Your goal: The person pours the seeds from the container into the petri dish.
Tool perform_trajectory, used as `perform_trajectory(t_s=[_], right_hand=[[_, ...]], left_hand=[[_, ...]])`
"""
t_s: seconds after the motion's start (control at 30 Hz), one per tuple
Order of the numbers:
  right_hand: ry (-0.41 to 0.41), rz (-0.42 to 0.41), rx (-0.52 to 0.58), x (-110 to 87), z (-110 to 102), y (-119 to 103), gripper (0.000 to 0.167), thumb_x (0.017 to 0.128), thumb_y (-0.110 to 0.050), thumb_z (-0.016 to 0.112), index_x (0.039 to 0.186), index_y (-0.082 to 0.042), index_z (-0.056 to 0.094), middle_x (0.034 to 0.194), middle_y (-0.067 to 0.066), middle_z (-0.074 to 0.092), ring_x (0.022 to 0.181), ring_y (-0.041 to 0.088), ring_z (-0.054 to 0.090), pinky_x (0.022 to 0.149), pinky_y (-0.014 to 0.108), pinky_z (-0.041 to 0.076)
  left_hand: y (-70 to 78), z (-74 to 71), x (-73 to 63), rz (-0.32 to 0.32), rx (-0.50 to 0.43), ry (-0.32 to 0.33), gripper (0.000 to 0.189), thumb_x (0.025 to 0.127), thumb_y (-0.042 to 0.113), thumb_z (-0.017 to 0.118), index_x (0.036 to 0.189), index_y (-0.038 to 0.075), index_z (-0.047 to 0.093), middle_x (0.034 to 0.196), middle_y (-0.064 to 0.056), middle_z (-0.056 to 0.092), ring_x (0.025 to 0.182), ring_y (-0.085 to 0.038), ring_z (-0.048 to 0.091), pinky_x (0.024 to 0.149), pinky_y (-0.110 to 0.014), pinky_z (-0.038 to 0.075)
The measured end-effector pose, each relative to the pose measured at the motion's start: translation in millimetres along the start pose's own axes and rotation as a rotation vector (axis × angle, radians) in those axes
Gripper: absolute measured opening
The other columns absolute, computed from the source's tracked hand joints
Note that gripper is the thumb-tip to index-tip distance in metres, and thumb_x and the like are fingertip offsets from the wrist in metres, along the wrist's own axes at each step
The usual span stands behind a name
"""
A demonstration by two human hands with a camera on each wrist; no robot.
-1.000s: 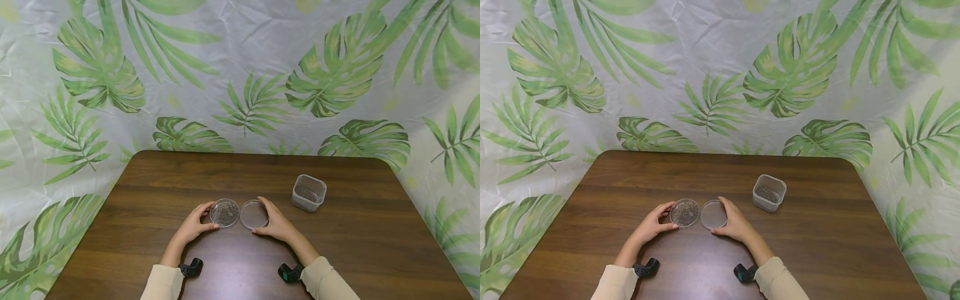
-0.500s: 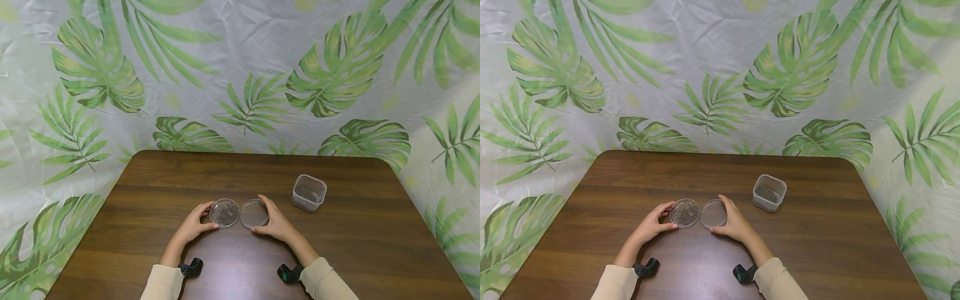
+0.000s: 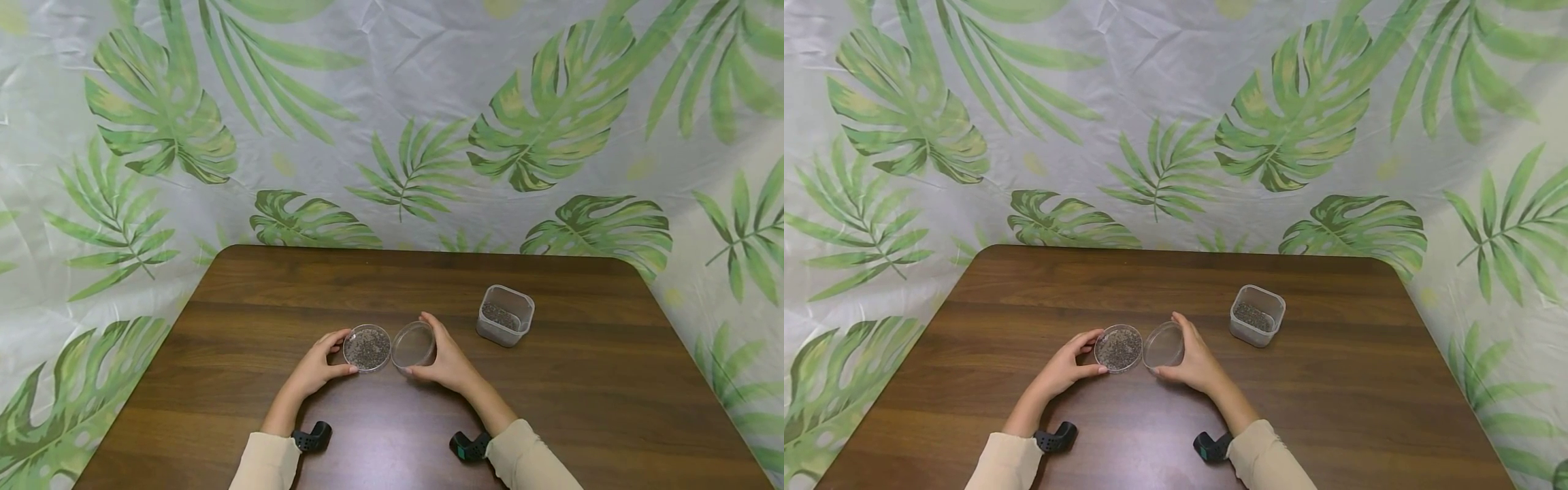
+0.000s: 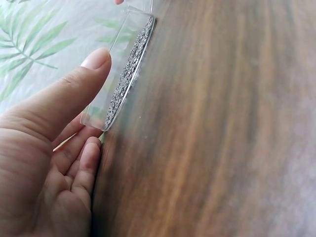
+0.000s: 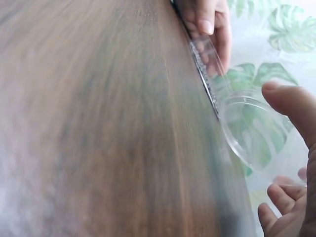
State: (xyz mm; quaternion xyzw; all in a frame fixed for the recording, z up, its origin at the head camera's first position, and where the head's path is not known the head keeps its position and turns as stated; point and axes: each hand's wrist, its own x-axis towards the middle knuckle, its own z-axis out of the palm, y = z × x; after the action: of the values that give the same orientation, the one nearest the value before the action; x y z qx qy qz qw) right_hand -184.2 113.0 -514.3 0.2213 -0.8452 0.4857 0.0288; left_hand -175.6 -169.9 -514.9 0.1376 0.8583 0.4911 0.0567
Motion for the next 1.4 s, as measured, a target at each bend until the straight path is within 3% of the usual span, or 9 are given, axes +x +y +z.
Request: perform_trajectory(t_s=[0.47,0.73,0.83,0.97,1.2,1.4], right_hand=[[0.006,-0.013,0.054,4.3,4,-7,0.105,0.058,-0.028,0.085,0.139,-0.003,0.023,0.138,0.011,0.035,0.125,0.024,0.033,0.1,0.047,0.029],[-0.005,-0.021,0.085,7.4,8,-9,0.106,0.06,-0.029,0.084,0.14,-0.002,0.02,0.139,0.009,0.033,0.127,0.023,0.029,0.102,0.043,0.027],[0.0,-0.029,0.101,8.6,9,-9,0.104,0.06,-0.028,0.084,0.139,-0.001,0.022,0.138,0.01,0.034,0.126,0.024,0.03,0.102,0.042,0.028],[0.006,-0.026,0.122,9.7,12,-9,0.1,0.061,-0.027,0.084,0.137,-0.005,0.024,0.139,0.01,0.033,0.126,0.024,0.03,0.102,0.043,0.028],[0.004,-0.068,0.178,12.5,16,-10,0.097,0.061,-0.021,0.084,0.137,-0.008,0.025,0.138,0.016,0.031,0.127,0.024,0.028,0.1,0.046,0.029],[-0.001,-0.069,0.187,14.4,18,-14,0.097,0.061,-0.016,0.084,0.137,-0.005,0.024,0.138,0.018,0.03,0.125,0.028,0.03,0.099,0.047,0.031]], left_hand=[[1.3,0.7,-0.9,0.028,0.009,0.019,0.071,0.068,0.017,0.079,0.13,0.006,0.046,0.125,-0.01,0.047,0.111,-0.024,0.045,0.094,-0.039,0.038],[36.6,-6.0,-10.4,0.06,-0.002,0.007,0.066,0.071,0.004,0.075,0.128,-0.008,0.043,0.124,-0.023,0.045,0.109,-0.036,0.044,0.093,-0.047,0.037],[41.2,-7.7,-11.5,0.053,0.009,-0.004,0.066,0.071,0.005,0.075,0.128,-0.008,0.043,0.124,-0.024,0.045,0.11,-0.036,0.044,0.093,-0.046,0.037],[37.6,-6.3,-10.5,0.058,0.014,0.003,0.067,0.071,0.005,0.075,0.127,-0.008,0.043,0.124,-0.024,0.045,0.109,-0.037,0.045,0.092,-0.047,0.037],[4.4,1.5,-2.0,0.054,0.008,0.033,0.07,0.068,0.014,0.079,0.129,0.002,0.047,0.124,-0.014,0.048,0.11,-0.028,0.046,0.093,-0.043,0.038],[0.5,0.7,-1.0,0.048,0.003,0.027,0.072,0.067,0.021,0.08,0.129,0.006,0.048,0.123,-0.009,0.049,0.11,-0.024,0.046,0.093,-0.04,0.039]])
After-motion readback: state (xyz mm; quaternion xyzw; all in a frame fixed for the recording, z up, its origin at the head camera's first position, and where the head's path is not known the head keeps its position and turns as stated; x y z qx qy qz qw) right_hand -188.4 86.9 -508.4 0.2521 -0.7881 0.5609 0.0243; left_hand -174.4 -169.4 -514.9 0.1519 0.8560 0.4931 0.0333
